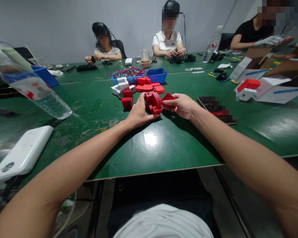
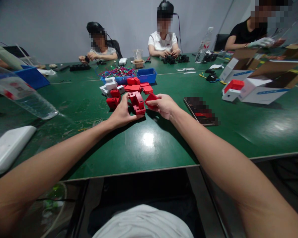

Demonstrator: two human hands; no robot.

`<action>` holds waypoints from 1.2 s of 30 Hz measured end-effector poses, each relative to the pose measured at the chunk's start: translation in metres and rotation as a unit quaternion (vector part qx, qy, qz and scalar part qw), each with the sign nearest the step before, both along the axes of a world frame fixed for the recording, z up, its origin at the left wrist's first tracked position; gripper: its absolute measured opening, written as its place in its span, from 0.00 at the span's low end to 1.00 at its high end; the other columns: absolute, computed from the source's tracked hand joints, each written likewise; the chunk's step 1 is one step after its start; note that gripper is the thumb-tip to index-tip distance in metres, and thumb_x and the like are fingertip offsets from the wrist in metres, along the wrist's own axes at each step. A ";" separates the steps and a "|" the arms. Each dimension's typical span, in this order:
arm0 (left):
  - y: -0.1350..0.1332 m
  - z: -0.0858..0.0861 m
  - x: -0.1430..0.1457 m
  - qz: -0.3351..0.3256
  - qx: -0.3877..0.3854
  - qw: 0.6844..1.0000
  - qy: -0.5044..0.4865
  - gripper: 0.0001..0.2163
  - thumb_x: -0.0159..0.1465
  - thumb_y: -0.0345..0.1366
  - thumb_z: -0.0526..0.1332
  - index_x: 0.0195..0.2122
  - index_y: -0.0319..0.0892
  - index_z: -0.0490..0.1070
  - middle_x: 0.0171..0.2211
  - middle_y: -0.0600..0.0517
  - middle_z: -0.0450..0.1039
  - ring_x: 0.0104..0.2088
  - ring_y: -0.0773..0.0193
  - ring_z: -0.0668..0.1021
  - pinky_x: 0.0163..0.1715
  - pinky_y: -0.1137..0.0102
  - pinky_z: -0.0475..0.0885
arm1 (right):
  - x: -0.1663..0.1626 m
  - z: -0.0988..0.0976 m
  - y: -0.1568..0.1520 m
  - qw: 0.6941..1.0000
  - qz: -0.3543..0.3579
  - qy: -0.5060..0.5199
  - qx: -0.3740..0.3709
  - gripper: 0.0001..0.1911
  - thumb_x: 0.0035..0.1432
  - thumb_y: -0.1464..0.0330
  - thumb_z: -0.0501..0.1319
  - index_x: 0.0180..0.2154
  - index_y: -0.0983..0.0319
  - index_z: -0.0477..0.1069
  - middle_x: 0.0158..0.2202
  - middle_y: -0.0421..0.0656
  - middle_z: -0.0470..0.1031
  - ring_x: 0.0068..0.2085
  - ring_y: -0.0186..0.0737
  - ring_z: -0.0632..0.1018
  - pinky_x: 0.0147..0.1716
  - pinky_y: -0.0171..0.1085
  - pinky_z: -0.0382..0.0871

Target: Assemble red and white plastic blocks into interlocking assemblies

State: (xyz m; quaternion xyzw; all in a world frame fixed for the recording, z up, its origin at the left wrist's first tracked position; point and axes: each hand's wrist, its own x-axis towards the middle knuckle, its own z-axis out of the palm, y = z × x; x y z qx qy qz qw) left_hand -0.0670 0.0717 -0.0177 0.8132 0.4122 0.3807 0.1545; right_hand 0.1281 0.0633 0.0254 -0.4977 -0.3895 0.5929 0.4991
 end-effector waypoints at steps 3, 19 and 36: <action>0.000 -0.001 0.000 0.001 0.003 1.000 -0.001 0.46 0.49 0.46 0.74 0.63 0.41 0.50 0.62 0.34 0.62 0.62 0.41 0.70 0.61 0.48 0.67 | 0.001 -0.001 0.001 1.000 -0.001 -0.014 -0.001 0.15 0.53 0.87 0.63 0.27 0.63 0.64 0.24 0.38 0.75 0.25 0.31 0.77 0.30 0.31 0.74; 0.002 -0.002 0.000 0.000 0.015 1.000 0.005 0.44 0.50 0.45 0.73 0.62 0.40 0.50 0.62 0.33 0.63 0.61 0.42 0.71 0.60 0.48 0.67 | 0.000 -0.006 0.006 0.999 -0.016 -0.022 0.030 0.18 0.41 0.92 0.57 0.26 0.65 0.69 0.21 0.37 0.74 0.24 0.29 0.75 0.28 0.28 0.71; 0.002 -0.002 0.000 0.003 0.010 1.000 0.006 0.46 0.49 0.45 0.73 0.63 0.38 0.50 0.62 0.32 0.61 0.62 0.41 0.70 0.60 0.49 0.68 | -0.003 -0.001 0.003 0.998 -0.004 0.065 0.009 0.12 0.59 0.79 0.62 0.24 0.64 0.71 0.25 0.41 0.77 0.29 0.30 0.76 0.37 0.32 0.76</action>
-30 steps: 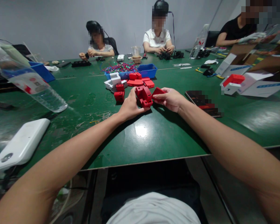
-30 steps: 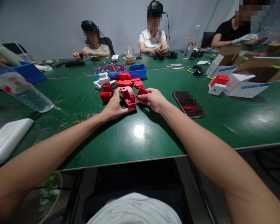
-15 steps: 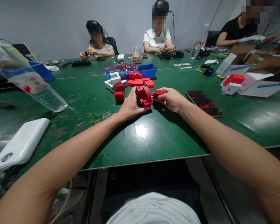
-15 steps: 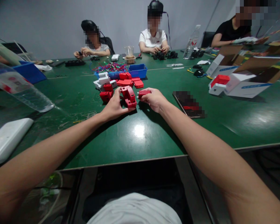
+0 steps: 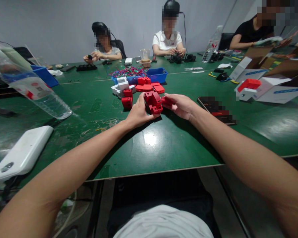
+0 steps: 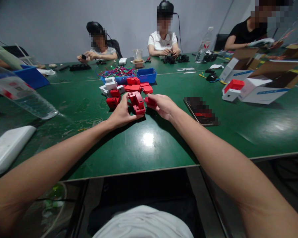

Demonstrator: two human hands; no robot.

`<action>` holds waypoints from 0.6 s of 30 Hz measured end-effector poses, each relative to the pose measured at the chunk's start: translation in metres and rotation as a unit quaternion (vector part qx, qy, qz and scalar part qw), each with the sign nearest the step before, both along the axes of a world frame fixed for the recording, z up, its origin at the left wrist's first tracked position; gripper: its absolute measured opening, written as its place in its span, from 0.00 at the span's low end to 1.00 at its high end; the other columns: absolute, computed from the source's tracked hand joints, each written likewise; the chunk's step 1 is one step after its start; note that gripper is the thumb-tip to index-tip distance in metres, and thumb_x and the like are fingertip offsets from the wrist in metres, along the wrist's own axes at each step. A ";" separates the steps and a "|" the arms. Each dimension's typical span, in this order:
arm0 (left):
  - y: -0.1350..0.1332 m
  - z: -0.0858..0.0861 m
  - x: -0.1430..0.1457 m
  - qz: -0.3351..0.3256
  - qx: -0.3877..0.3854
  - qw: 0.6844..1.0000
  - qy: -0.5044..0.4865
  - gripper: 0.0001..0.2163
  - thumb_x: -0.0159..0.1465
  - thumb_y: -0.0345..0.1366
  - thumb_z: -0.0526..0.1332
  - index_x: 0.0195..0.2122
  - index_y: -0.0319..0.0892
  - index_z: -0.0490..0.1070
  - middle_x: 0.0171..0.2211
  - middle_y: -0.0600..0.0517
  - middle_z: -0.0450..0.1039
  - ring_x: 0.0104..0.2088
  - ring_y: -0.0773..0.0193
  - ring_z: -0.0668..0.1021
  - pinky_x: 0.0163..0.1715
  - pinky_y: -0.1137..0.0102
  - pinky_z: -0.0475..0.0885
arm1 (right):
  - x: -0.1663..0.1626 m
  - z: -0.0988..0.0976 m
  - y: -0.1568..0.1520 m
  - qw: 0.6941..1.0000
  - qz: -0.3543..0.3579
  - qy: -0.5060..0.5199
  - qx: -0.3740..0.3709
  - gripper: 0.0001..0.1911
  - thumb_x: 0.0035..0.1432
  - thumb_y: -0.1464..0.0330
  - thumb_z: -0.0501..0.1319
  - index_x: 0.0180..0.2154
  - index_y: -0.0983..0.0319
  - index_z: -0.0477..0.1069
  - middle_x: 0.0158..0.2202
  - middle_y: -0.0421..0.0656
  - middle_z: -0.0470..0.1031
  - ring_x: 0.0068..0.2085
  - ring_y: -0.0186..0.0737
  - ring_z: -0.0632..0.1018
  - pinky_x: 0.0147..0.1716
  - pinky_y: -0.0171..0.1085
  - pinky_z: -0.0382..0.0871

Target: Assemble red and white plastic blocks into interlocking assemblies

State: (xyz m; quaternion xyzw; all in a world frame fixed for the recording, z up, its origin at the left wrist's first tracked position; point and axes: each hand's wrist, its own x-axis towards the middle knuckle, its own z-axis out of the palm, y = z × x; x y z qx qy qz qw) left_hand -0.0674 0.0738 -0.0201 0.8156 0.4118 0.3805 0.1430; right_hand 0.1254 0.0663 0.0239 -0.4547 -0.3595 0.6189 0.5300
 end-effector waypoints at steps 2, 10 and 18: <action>0.000 -0.001 0.000 0.000 0.001 1.000 -0.002 0.46 0.49 0.46 0.73 0.63 0.39 0.50 0.62 0.33 0.62 0.62 0.41 0.70 0.60 0.49 0.67 | 0.000 0.001 0.000 1.000 -0.018 -0.010 -0.007 0.13 0.59 0.81 0.60 0.23 0.64 0.71 0.24 0.40 0.75 0.28 0.30 0.75 0.39 0.34 0.76; 0.000 0.000 0.000 -0.006 0.002 1.000 -0.011 0.45 0.49 0.46 0.74 0.62 0.40 0.51 0.62 0.34 0.63 0.61 0.43 0.71 0.60 0.50 0.68 | 0.001 0.000 0.001 0.999 -0.025 -0.029 0.009 0.13 0.49 0.88 0.60 0.27 0.65 0.71 0.24 0.40 0.76 0.29 0.31 0.77 0.40 0.34 0.75; 0.000 -0.001 0.000 -0.006 0.001 1.000 -0.013 0.46 0.49 0.46 0.74 0.63 0.42 0.50 0.62 0.35 0.63 0.62 0.43 0.70 0.60 0.50 0.67 | 0.000 0.002 0.000 0.999 -0.032 -0.019 -0.014 0.12 0.55 0.87 0.60 0.31 0.65 0.70 0.25 0.38 0.76 0.27 0.28 0.77 0.31 0.28 0.74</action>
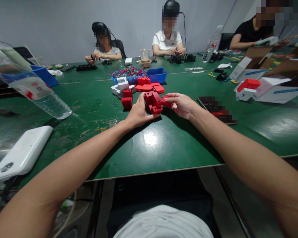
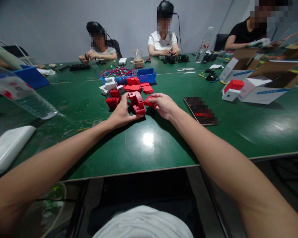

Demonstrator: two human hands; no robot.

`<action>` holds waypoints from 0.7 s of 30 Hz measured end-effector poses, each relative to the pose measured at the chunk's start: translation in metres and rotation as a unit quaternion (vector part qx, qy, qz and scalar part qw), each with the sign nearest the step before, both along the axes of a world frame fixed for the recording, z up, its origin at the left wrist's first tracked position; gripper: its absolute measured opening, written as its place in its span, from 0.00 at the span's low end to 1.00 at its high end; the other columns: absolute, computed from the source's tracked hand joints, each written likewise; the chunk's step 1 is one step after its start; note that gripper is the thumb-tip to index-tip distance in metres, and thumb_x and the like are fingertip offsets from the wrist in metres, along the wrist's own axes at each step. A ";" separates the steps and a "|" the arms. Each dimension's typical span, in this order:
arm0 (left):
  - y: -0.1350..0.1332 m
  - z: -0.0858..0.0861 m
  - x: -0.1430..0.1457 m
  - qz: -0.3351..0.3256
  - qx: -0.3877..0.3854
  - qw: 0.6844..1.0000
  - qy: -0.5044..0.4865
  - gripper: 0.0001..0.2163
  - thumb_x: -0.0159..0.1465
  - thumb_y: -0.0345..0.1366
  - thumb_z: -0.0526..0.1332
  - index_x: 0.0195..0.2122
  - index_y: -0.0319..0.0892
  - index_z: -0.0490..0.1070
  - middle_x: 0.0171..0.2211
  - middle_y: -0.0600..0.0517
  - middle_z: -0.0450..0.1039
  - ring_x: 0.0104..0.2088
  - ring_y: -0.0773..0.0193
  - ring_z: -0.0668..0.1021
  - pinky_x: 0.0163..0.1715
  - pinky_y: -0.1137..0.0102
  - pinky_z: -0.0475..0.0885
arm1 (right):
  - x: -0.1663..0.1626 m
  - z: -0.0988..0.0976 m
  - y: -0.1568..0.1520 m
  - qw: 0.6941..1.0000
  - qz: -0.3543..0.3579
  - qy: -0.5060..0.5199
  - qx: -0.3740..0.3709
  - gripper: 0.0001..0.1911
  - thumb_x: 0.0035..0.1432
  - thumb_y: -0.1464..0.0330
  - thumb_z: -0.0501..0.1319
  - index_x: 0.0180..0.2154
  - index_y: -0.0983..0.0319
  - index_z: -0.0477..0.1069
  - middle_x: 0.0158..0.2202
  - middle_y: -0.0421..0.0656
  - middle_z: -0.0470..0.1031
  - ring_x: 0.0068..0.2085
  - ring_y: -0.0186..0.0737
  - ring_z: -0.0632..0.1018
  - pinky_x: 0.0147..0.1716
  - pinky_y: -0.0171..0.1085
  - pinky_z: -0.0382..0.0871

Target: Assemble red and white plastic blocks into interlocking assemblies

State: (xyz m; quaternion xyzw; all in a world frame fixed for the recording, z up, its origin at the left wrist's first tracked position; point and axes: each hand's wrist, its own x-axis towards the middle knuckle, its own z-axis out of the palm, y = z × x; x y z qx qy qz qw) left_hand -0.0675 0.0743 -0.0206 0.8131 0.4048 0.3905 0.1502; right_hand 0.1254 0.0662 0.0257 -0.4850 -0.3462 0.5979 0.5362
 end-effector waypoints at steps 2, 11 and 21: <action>0.000 0.000 0.000 0.000 0.004 1.000 0.003 0.46 0.49 0.46 0.74 0.63 0.41 0.50 0.62 0.35 0.62 0.62 0.42 0.70 0.60 0.49 0.67 | 0.000 -0.001 0.001 1.000 0.008 0.007 0.002 0.11 0.57 0.85 0.61 0.30 0.66 0.71 0.25 0.39 0.76 0.27 0.28 0.77 0.30 0.27 0.74; -0.001 0.000 0.000 0.007 0.000 1.000 0.009 0.46 0.48 0.45 0.74 0.63 0.42 0.50 0.62 0.34 0.62 0.62 0.40 0.70 0.61 0.47 0.67 | -0.001 0.000 0.002 0.999 -0.021 0.042 -0.003 0.12 0.63 0.82 0.56 0.29 0.64 0.67 0.27 0.42 0.74 0.29 0.31 0.77 0.31 0.32 0.81; -0.003 0.003 0.001 0.005 -0.006 1.000 0.011 0.45 0.49 0.45 0.73 0.63 0.39 0.49 0.62 0.32 0.63 0.62 0.42 0.71 0.60 0.49 0.67 | 0.002 -0.006 0.002 0.999 0.008 0.033 0.007 0.14 0.52 0.87 0.64 0.31 0.64 0.68 0.25 0.39 0.77 0.28 0.32 0.79 0.35 0.32 0.80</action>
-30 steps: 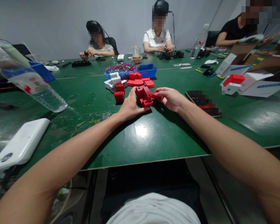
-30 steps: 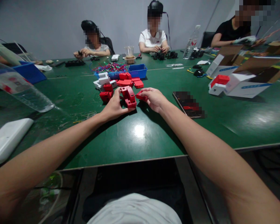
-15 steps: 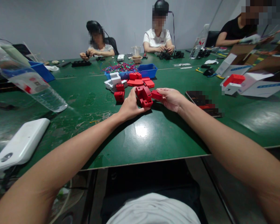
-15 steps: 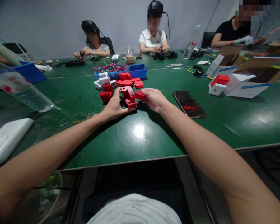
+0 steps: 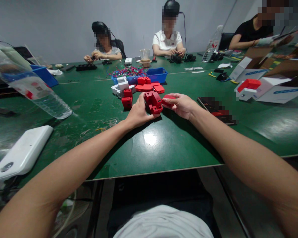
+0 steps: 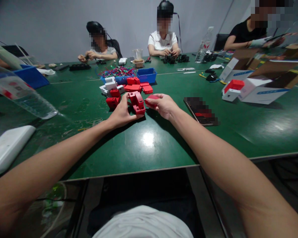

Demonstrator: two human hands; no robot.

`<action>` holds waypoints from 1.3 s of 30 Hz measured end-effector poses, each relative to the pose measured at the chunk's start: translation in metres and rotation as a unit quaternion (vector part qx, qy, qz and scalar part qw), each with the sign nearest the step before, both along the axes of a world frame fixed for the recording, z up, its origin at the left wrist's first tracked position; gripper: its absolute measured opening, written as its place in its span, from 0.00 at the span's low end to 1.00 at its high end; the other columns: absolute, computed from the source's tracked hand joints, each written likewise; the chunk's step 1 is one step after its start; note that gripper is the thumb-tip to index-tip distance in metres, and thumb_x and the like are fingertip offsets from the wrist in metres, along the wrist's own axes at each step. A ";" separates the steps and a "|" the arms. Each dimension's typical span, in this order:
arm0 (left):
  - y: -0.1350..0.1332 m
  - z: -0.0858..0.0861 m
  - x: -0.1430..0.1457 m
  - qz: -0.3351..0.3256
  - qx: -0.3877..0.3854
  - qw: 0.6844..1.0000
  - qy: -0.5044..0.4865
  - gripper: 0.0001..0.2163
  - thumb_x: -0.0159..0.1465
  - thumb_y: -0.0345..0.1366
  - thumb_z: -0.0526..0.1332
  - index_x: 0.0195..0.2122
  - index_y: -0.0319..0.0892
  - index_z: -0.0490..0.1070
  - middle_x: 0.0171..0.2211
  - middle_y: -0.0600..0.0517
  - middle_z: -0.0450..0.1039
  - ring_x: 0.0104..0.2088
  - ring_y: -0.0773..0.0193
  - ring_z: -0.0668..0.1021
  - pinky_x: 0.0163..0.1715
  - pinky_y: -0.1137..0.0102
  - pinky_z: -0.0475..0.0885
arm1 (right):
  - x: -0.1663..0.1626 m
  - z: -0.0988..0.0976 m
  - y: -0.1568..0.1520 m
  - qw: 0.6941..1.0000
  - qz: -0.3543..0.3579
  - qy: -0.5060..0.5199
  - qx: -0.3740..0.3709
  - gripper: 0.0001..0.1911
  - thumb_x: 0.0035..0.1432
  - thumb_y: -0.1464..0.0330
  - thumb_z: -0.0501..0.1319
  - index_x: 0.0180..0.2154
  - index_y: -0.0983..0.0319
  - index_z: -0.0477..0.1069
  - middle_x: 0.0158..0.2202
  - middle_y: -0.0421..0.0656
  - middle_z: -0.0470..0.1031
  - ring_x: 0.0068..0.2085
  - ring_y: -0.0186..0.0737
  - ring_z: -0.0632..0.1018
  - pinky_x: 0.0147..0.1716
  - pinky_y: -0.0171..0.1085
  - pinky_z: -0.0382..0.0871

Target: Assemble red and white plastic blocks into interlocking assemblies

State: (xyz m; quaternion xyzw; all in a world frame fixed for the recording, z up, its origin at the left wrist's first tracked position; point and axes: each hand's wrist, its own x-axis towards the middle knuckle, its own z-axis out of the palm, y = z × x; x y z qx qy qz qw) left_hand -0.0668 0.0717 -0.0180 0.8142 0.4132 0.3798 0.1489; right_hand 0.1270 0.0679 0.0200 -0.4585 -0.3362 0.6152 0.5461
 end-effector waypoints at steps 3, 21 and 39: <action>0.000 0.000 0.000 0.000 -0.002 1.000 0.002 0.46 0.49 0.45 0.73 0.63 0.38 0.49 0.62 0.32 0.62 0.62 0.41 0.70 0.60 0.49 0.67 | 0.002 -0.002 0.003 1.000 -0.010 -0.004 0.007 0.17 0.48 0.89 0.65 0.33 0.64 0.68 0.25 0.39 0.77 0.28 0.32 0.79 0.35 0.32 0.79; 0.001 -0.001 0.000 0.001 0.002 1.000 0.002 0.46 0.48 0.46 0.74 0.63 0.39 0.50 0.62 0.33 0.62 0.62 0.41 0.69 0.62 0.48 0.65 | 0.000 0.002 -0.001 0.997 0.011 -0.069 0.024 0.18 0.39 0.92 0.59 0.25 0.64 0.69 0.23 0.36 0.76 0.26 0.29 0.76 0.32 0.29 0.73; 0.001 -0.001 0.000 0.003 0.000 1.000 -0.007 0.46 0.48 0.45 0.74 0.63 0.40 0.51 0.62 0.35 0.63 0.62 0.41 0.69 0.61 0.48 0.66 | -0.001 0.003 -0.001 0.999 -0.005 -0.041 0.009 0.18 0.41 0.91 0.55 0.26 0.65 0.71 0.25 0.39 0.75 0.29 0.31 0.77 0.37 0.32 0.76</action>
